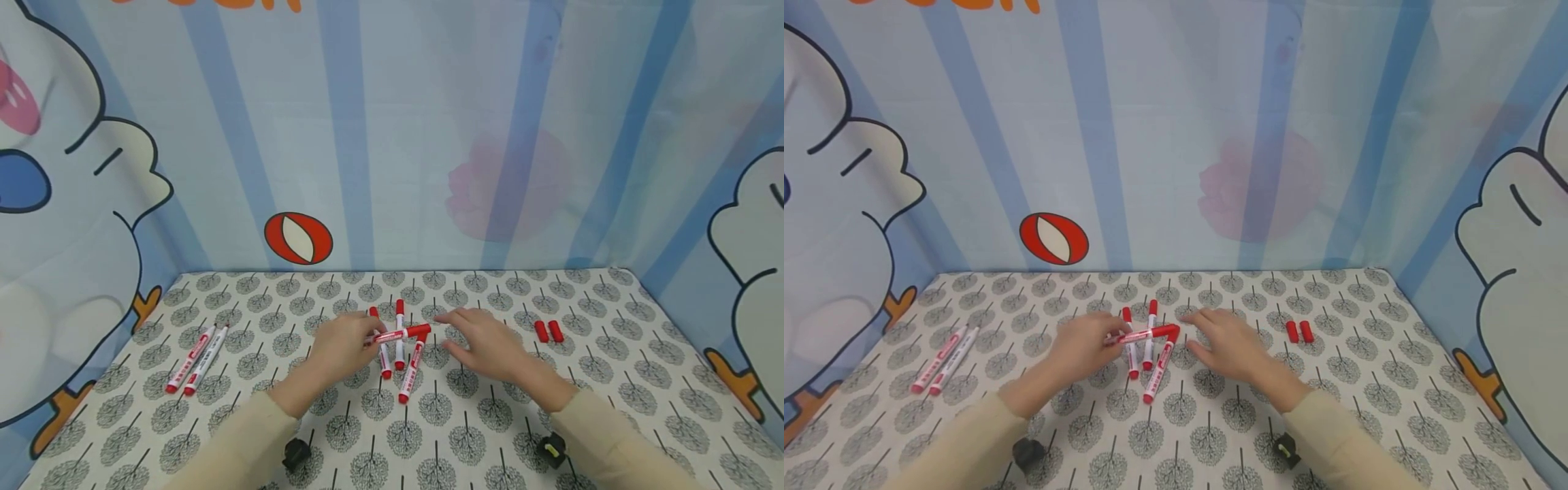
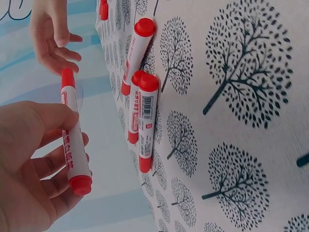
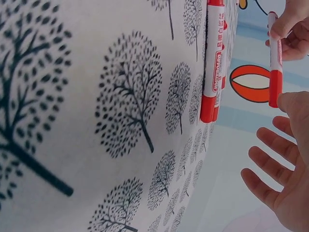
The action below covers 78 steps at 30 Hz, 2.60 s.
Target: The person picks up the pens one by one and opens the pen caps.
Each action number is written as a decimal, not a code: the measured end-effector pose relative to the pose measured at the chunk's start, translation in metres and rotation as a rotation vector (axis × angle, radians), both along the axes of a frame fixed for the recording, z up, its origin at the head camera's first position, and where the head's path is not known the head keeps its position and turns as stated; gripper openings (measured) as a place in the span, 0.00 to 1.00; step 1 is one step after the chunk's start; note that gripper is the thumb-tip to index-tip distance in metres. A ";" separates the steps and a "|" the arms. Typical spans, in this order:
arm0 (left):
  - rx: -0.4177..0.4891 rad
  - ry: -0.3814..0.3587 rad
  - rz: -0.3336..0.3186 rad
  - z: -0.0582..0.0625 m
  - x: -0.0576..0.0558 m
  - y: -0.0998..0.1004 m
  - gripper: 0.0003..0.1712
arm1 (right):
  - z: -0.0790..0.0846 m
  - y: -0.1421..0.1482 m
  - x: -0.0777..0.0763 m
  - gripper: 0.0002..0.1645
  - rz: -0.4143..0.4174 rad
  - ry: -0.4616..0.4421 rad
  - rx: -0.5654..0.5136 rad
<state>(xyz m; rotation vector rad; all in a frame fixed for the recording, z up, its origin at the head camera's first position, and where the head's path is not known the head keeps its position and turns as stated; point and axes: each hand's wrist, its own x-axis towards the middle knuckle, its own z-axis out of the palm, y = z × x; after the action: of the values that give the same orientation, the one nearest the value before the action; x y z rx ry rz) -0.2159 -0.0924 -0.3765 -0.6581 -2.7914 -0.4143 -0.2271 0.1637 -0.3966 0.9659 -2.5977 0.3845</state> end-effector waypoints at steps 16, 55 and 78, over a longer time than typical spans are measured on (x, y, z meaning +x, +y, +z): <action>0.004 -0.056 -0.070 0.001 0.000 0.018 0.12 | 0.001 -0.015 0.003 0.20 0.013 -0.031 -0.014; -0.040 0.032 -0.143 0.002 -0.002 0.014 0.08 | -0.001 -0.010 0.004 0.08 0.017 -0.039 -0.044; 0.012 0.218 -0.301 -0.005 -0.003 0.012 0.08 | 0.009 -0.002 0.002 0.07 0.129 -0.253 -0.108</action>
<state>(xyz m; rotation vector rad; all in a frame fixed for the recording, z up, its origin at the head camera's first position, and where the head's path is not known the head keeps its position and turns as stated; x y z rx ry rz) -0.2188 -0.0804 -0.3815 -1.0583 -2.4890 -0.3879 -0.2251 0.1618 -0.3872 1.1137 -2.7086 0.7158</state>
